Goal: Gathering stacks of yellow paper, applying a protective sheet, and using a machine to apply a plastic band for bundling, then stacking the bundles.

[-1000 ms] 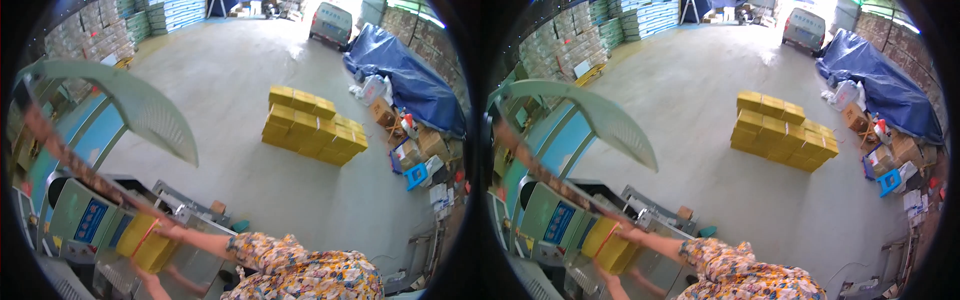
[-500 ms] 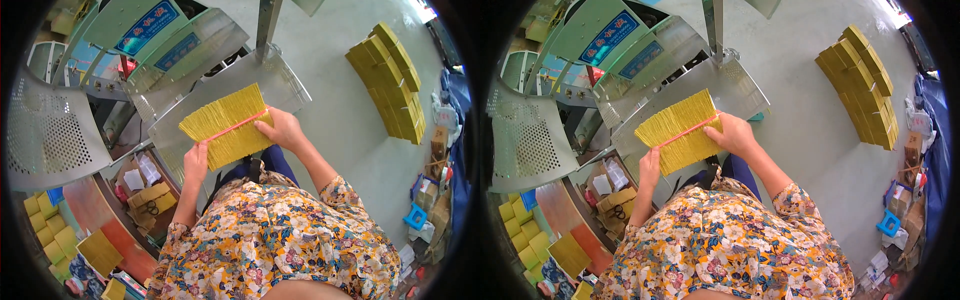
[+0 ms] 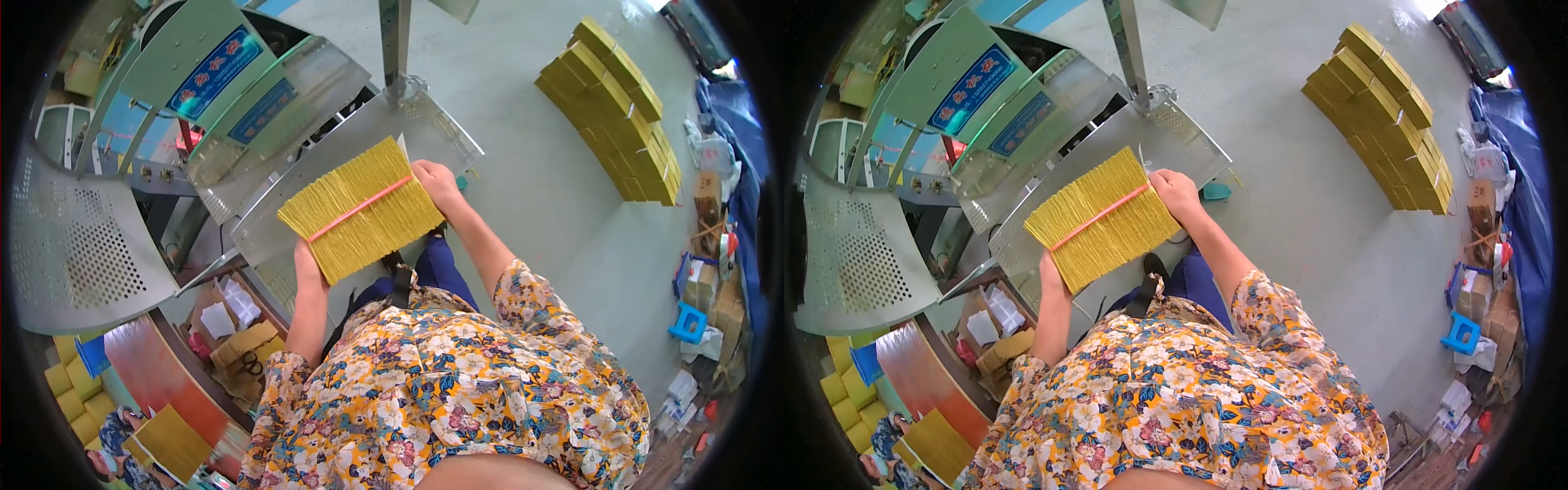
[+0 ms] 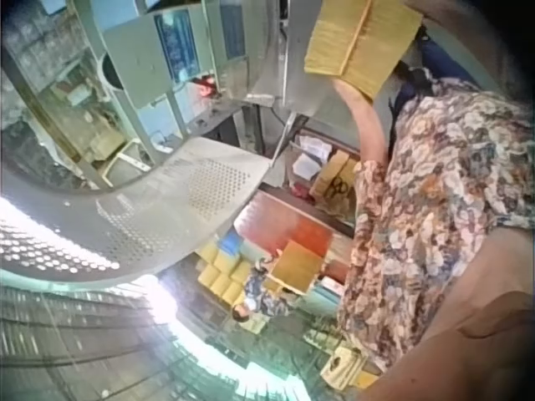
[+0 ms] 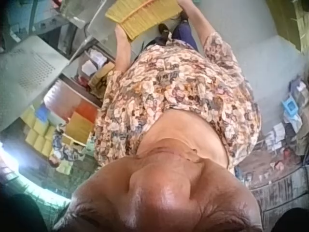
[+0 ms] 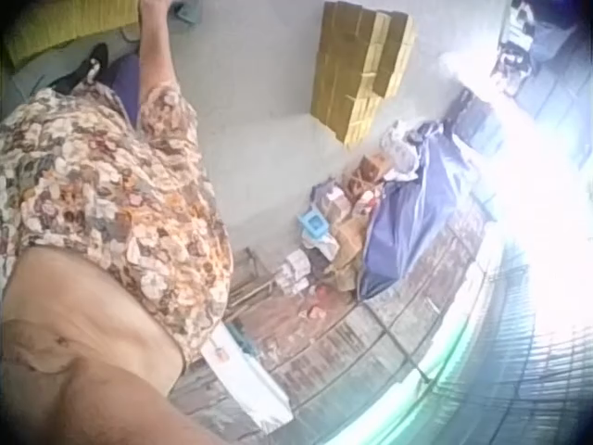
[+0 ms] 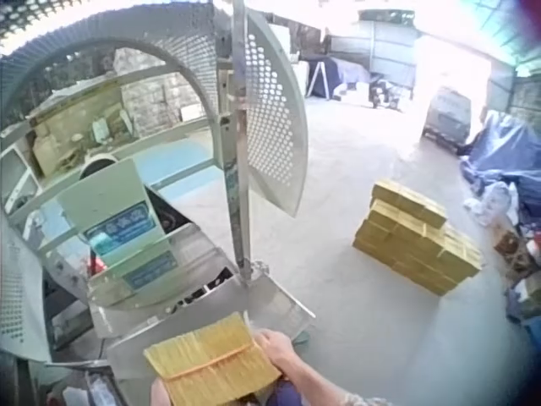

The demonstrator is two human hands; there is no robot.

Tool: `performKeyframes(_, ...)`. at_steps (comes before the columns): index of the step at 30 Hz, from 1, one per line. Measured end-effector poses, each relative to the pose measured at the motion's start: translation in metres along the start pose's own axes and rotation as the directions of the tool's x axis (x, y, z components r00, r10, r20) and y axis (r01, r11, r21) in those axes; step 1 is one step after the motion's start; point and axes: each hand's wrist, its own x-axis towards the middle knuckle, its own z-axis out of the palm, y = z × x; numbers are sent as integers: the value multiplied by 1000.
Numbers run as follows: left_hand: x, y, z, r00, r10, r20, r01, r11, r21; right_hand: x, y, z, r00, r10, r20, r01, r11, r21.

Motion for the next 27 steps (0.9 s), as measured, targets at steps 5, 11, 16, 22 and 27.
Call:
performKeyframes(5, 17, 3, -6, 999, -32, -3, 32, 995, 100, 5, 34, -9, 966, -182, -185, 225, 944, 243)
performKeyframes(11, 19, 2, -25, 995, -69, 77, 53, 979, 198, -11, 39, 6, 983, -131, -129, 115, 985, -126)
performKeyframes(16, 59, -24, -45, 971, 6, 240, -30, 995, 96, -36, 42, -16, 994, 77, -74, -84, 992, -97)
performKeyframes(22, 14, -32, 76, 926, -72, 371, 78, 997, -1, -36, 86, -51, 977, 32, -210, 26, 963, 268)
performKeyframes(27, -19, -68, 230, 845, -117, 522, 89, 993, 78, -64, 149, -178, 965, 169, -198, -43, 853, 520)
